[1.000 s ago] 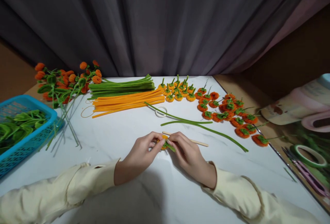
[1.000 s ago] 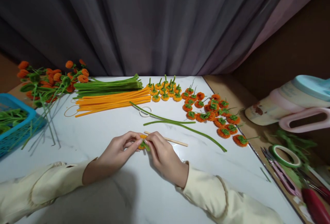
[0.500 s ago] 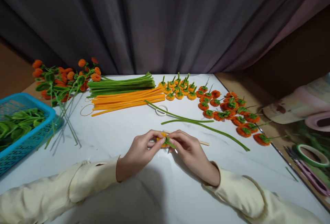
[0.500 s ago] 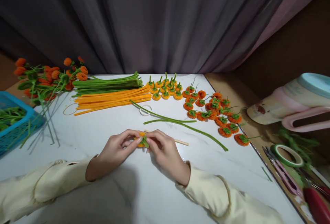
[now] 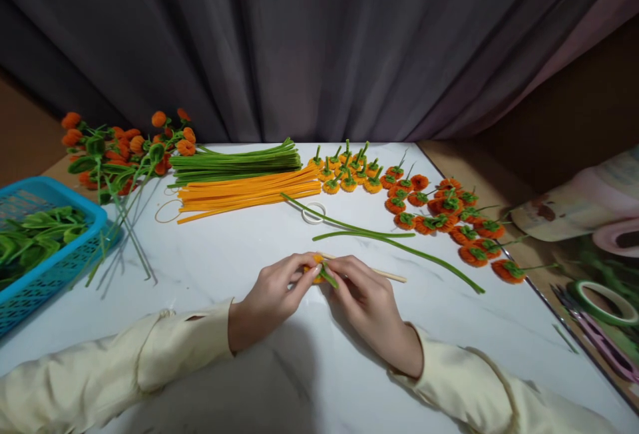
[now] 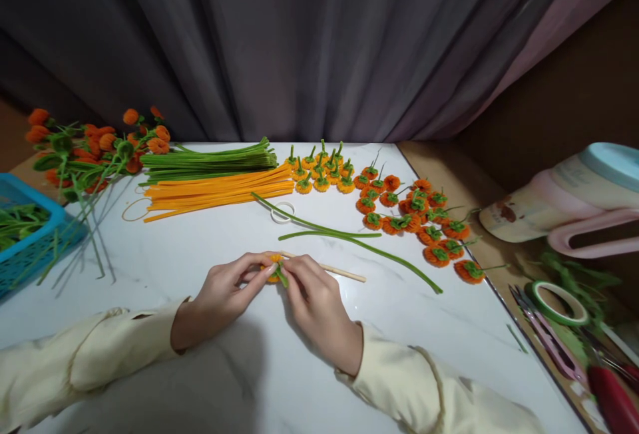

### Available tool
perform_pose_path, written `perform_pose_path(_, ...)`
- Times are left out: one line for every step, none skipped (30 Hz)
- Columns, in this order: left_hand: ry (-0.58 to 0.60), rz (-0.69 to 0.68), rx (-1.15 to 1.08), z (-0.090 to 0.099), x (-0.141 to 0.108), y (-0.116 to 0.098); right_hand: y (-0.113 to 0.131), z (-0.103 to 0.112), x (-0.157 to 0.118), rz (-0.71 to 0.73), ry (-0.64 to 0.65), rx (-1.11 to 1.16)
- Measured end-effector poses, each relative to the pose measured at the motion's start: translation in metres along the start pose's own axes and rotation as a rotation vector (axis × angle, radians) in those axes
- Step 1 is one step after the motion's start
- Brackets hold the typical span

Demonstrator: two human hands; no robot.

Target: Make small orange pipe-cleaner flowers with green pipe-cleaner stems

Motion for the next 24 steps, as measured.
perform_pose_path(-0.003, 0.001, -0.004, 0.000, 0.000, 0.001, 0.001, 0.000, 0.000, 0.015, -0.001, -0.010)
perform_pose_path(-0.004, 0.004, -0.014, -0.001, 0.001, 0.001, 0.002, 0.000, 0.001, 0.024, -0.004, -0.017)
perform_pose_path(-0.004, 0.008, -0.026, -0.001, 0.001, 0.002, 0.002, 0.000, 0.001, 0.028, -0.009, -0.023)
perform_pose_path(-0.002, 0.011, -0.038, -0.002, 0.002, 0.002, 0.002, 0.000, 0.001, 0.029, -0.014, -0.031)
perform_pose_path(0.000, 0.009, -0.045, -0.002, 0.002, 0.003, 0.002, 0.001, 0.001, 0.033, -0.016, -0.041)
perform_pose_path(0.002, 0.005, -0.047, -0.002, 0.002, 0.002, 0.002, 0.001, 0.001, 0.042, -0.013, -0.054)
perform_pose_path(0.004, 0.001, -0.044, -0.002, 0.002, 0.002, 0.001, 0.001, 0.001, 0.061, -0.001, -0.070)
perform_pose_path(0.005, -0.004, -0.040, -0.002, 0.002, 0.001, 0.001, 0.001, 0.000, 0.088, 0.020, -0.091)
perform_pose_path(0.004, -0.012, -0.036, -0.002, 0.001, 0.001, 0.000, 0.001, -0.001, 0.124, 0.049, -0.118)
perform_pose_path(0.000, -0.022, -0.035, -0.002, 0.001, 0.001, 0.000, 0.001, -0.001, 0.166, 0.081, -0.148)
perform_pose_path(-0.004, -0.032, -0.037, -0.002, 0.001, 0.001, -0.001, 0.001, -0.002, 0.204, 0.111, -0.178)
perform_pose_path(-0.006, -0.039, -0.041, -0.002, 0.001, 0.001, -0.002, 0.001, -0.002, 0.232, 0.136, -0.200)
perform_pose_path(-0.003, -0.039, -0.047, -0.002, 0.001, 0.003, -0.003, 0.001, -0.002, 0.244, 0.151, -0.207)
perform_pose_path(0.002, -0.031, -0.056, -0.003, 0.001, 0.004, -0.004, 0.001, -0.002, 0.232, 0.153, -0.197)
perform_pose_path(0.006, -0.017, -0.069, -0.003, 0.001, 0.006, -0.004, 0.002, -0.001, 0.198, 0.138, -0.175)
perform_pose_path(0.007, 0.004, -0.088, -0.004, 0.002, 0.008, -0.005, 0.002, -0.001, 0.148, 0.111, -0.147)
perform_pose_path(0.005, 0.028, -0.110, -0.004, 0.004, 0.010, -0.005, 0.002, 0.000, 0.097, 0.079, -0.122)
perform_pose_path(0.000, 0.051, -0.134, -0.005, 0.005, 0.012, -0.005, 0.002, 0.000, 0.052, 0.048, -0.102)
perform_pose_path(-0.004, 0.071, -0.157, -0.005, 0.006, 0.013, -0.004, 0.002, 0.001, 0.021, 0.024, -0.088)
perform_pose_path(-0.005, 0.089, -0.176, -0.006, 0.007, 0.014, -0.003, 0.002, 0.001, 0.005, 0.010, -0.079)
perform_pose_path(-0.001, 0.104, -0.191, -0.006, 0.008, 0.014, -0.003, 0.001, 0.001, 0.000, 0.004, -0.073)
perform_pose_path(0.004, 0.115, -0.200, -0.006, 0.008, 0.014, -0.002, 0.000, 0.001, -0.001, 0.004, -0.068)
perform_pose_path(0.009, 0.121, -0.203, -0.006, 0.009, 0.013, -0.002, 0.000, 0.001, -0.001, 0.003, -0.067)
perform_pose_path(0.009, 0.124, -0.201, -0.005, 0.008, 0.013, -0.002, -0.001, 0.001, -0.002, 0.003, -0.069)
Point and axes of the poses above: each hand's wrist, its own x-axis towards the middle knuckle, its own z-axis out of the back of the hand, y = z × x, the point moved 2 cm from there along x, towards the middle knuckle, and after that the axes turned 12 degrees about z, right-handed, at the moved point
